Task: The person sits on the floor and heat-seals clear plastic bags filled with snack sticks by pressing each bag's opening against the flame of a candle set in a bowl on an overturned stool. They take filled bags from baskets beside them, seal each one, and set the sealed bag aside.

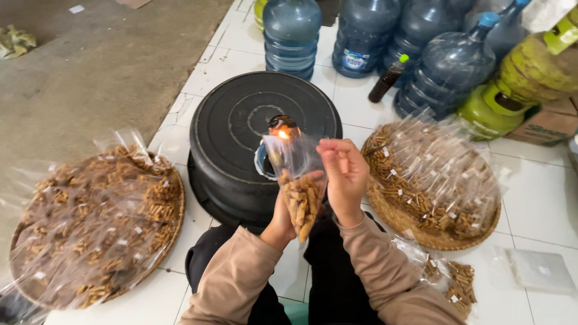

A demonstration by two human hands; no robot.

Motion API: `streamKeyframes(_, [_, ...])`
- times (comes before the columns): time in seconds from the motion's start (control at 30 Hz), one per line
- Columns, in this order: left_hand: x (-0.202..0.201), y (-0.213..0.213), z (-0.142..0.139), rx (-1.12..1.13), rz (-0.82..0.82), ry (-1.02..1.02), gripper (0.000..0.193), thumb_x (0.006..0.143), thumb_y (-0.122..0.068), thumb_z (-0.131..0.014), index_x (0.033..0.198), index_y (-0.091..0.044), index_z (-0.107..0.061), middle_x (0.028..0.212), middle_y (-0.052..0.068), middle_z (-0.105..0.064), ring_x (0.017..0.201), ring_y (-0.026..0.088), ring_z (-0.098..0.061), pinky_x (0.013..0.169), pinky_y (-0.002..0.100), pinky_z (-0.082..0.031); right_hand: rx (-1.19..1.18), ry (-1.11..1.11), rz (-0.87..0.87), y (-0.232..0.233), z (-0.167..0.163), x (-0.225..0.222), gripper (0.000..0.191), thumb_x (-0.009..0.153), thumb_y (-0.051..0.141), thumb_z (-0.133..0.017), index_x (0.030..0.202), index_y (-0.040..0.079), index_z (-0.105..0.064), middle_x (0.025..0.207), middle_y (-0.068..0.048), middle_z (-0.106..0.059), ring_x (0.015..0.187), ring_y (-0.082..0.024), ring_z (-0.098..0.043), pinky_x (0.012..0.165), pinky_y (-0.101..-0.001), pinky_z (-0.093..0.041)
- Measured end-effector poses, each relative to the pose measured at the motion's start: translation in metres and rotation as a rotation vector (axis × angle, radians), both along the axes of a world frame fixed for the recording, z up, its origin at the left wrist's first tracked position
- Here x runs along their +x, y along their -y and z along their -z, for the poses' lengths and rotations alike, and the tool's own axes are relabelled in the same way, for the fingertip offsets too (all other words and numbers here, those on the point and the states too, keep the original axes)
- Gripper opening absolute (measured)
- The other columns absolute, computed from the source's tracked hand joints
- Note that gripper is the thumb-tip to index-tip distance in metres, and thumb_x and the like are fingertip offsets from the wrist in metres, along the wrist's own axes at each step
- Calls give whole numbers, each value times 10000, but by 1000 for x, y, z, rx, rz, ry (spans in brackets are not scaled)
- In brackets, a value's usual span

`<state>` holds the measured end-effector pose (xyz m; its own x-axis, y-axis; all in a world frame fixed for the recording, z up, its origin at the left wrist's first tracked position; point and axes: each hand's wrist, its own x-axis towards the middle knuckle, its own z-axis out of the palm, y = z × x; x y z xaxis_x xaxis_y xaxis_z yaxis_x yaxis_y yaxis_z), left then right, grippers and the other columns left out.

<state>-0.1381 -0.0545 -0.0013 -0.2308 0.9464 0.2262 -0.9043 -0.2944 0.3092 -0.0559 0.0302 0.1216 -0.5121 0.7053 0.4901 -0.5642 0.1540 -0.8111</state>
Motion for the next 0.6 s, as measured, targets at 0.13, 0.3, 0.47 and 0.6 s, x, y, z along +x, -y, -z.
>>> streamKeyframes(0.13, [-11, 0, 4, -83, -223, 26, 744, 1114, -663, -399, 1494, -31, -497, 1194, 94, -634, 1103, 231, -628, 958, 356, -536, -103, 101, -225, 4, 19, -20, 799, 1047, 632, -305, 1538, 7, -385, 1517, -217, -482, 1403, -273, -478, 1192, -414, -347])
streamKeyframes(0.3, [-21, -4, -1, -499, -588, -90, 568, 1022, -518, -434, 1430, -127, -377, 1306, 101, -571, 1177, 251, -604, 1011, 412, -505, -185, 162, -487, 31, 54, -24, 969, 988, 737, -232, 1637, 20, -179, 1693, -233, -241, 1563, -332, -249, 1258, -438, -220])
streamKeyframes(0.47, [-10, -6, 7, -451, -1097, -955, 596, 1133, -497, -329, 1547, -70, -313, 1524, 180, -412, 1419, 304, -433, 1181, 419, -367, -280, 89, -522, 24, 62, -27, 988, 955, 754, -225, 1654, 69, -89, 1745, -168, -100, 1602, -291, -133, 1290, -427, -131])
streamKeyframes(0.6, [-6, -20, 27, -322, -747, -341, 626, 1047, -501, -345, 1525, -110, -242, 1531, 100, -399, 1417, 237, -438, 1165, 371, -387, -147, 159, -465, 24, 66, -20, 1004, 956, 778, -213, 1656, 73, -70, 1742, -175, -95, 1615, -286, -98, 1294, -416, -70])
